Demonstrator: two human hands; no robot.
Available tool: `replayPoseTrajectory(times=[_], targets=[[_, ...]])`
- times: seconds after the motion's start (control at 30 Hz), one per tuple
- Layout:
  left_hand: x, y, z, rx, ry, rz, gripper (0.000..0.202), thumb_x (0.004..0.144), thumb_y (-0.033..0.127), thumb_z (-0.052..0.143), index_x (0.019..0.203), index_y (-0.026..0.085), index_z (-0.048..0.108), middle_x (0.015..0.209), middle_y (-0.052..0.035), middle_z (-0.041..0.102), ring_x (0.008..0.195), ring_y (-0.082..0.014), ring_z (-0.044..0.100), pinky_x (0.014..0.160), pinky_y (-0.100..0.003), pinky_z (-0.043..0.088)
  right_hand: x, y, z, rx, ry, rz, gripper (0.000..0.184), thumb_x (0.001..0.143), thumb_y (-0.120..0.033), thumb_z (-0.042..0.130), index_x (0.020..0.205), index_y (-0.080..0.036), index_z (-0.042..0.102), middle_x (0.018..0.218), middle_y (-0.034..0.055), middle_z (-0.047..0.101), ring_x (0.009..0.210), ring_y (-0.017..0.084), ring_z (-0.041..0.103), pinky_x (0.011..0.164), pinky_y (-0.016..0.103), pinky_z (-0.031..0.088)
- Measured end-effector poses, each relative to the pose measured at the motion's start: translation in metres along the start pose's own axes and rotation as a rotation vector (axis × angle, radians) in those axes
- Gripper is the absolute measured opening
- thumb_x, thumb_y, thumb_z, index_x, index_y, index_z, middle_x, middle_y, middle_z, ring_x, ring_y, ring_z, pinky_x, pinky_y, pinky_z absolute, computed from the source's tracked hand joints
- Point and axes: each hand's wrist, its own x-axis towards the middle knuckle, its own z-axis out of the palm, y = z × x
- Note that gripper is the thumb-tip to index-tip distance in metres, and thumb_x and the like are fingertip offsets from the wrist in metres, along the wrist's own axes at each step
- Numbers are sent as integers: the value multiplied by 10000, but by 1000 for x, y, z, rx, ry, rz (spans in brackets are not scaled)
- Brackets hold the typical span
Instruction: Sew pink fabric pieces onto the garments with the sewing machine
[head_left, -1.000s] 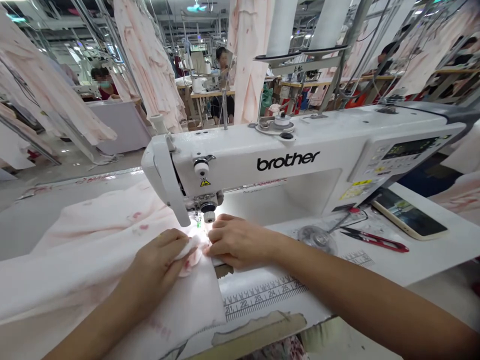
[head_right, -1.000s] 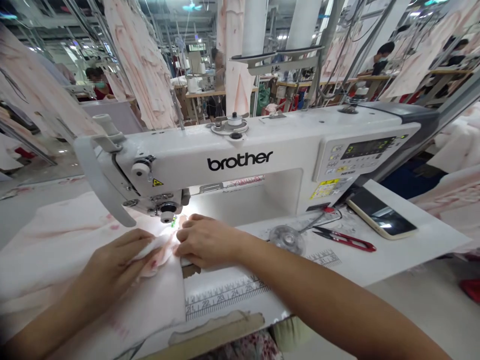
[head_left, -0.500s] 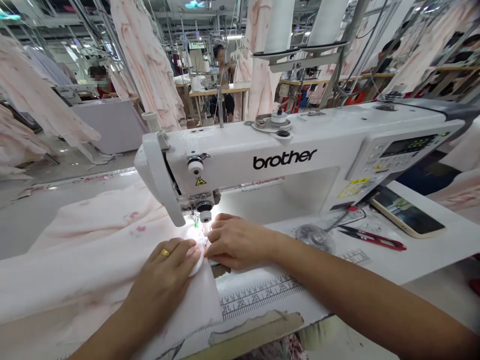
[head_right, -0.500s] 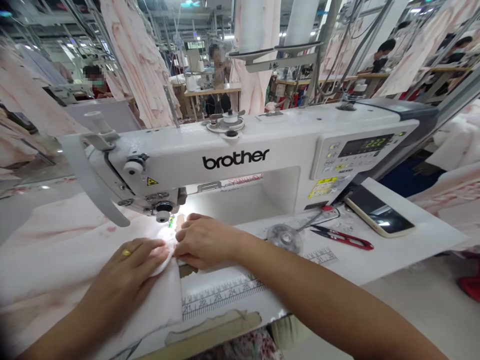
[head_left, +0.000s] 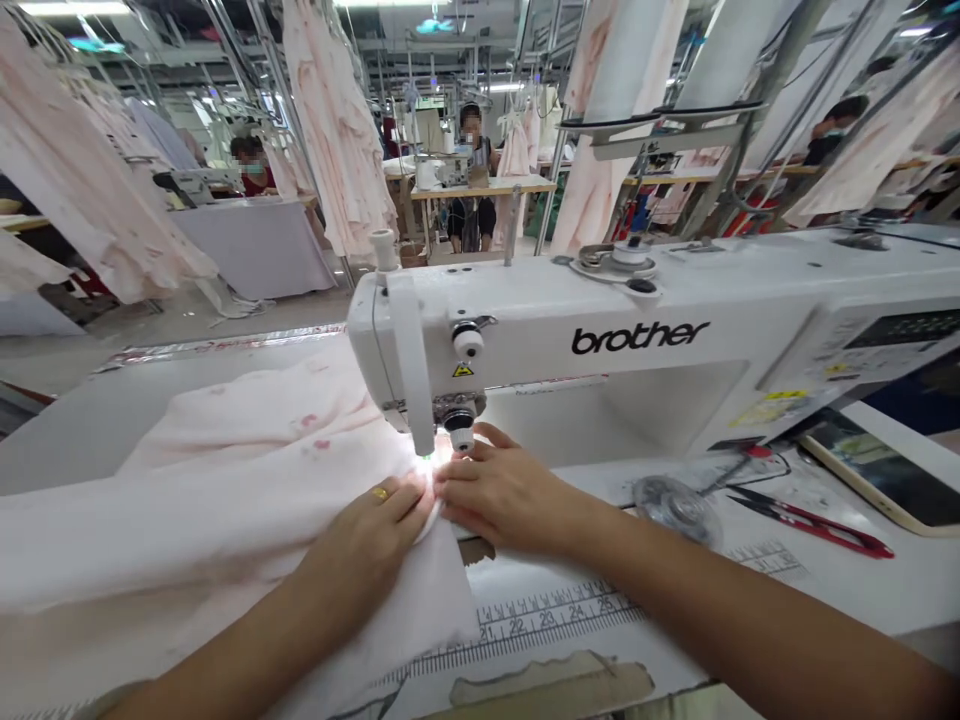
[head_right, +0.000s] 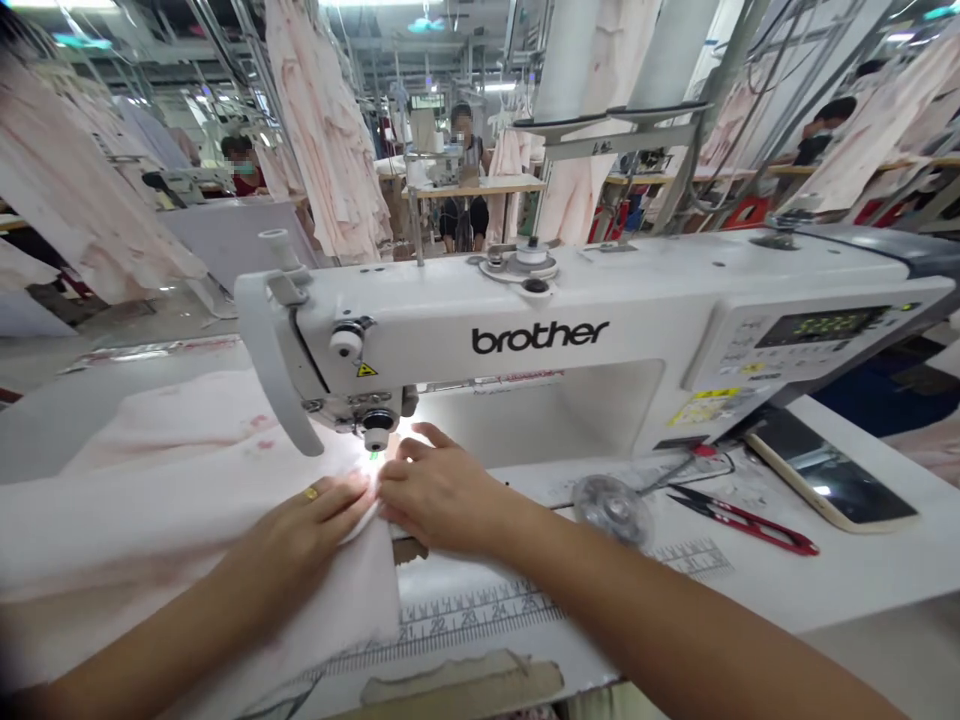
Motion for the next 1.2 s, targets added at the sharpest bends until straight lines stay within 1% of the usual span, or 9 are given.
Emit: replayPoseTrajectory(times=[0.2,0.4,0.5,0.63,0.77,0.87,0.97,1.1,1.2], targets=[[11,-20,3,-108,-136,-90,394,843,-35,391,1128,136,602,1108,-101,649,973,-213,618,828,-364,561,3,-1,6,-39,39,143,107,972,-289,586,1007,-213,654,1017,9,690,1065,235,523,1128,455,136],[12,-31,6,-101,-97,-104,413,844,-45,355,1076,168,622,1158,-94,651,1013,-207,619,826,-349,545,1,0,5,-96,-1,183,166,948,-297,604,1069,-184,621,1089,65,652,1084,262,484,1131,505,156],[12,-30,6,-88,-86,-103,406,866,-27,360,1111,170,616,1161,-92,660,1036,-210,621,860,-362,540,0,3,2,-66,25,99,118,963,-290,581,995,-193,639,1038,44,657,1036,233,499,1121,466,193],[10,-26,7,-76,-73,-92,350,893,16,393,1145,134,606,1145,-111,668,1079,-234,616,922,-412,531,-2,3,-2,-18,78,-90,188,1002,-299,514,963,-183,656,980,33,671,962,199,527,1081,420,266],[10,-26,8,-74,-64,-97,329,898,31,411,1139,137,608,1147,-112,668,1072,-229,623,948,-422,524,-4,-1,-5,2,36,-201,197,1010,-289,502,1016,-161,651,1015,53,677,1061,204,521,1030,383,335],[12,-26,8,-52,-56,-92,352,888,19,389,1130,131,619,1123,-121,678,1043,-232,638,929,-423,529,-5,-3,-5,12,-1,-235,155,986,-264,546,1047,-158,641,1081,62,666,1114,197,509,1032,375,351],[13,-22,4,56,-61,-46,387,846,-17,387,1119,109,632,1099,-130,684,1058,-244,635,944,-419,508,-6,-5,-4,37,-27,-267,133,968,-241,558,1032,-155,636,1081,61,668,1111,180,521,1039,365,356],[3,-5,-11,318,8,-33,338,832,-19,414,1050,65,657,1086,-173,666,1092,-304,596,944,-441,471,-6,-9,-2,71,-61,-341,164,985,-239,505,934,-156,637,1018,43,681,999,155,571,995,322,384],[-6,12,-27,429,1,-91,293,835,6,434,1015,63,658,967,-159,656,951,-308,602,886,-474,465,-7,-14,-1,56,-86,-398,212,997,-260,481,869,-168,623,944,24,681,916,153,587,901,302,418]])
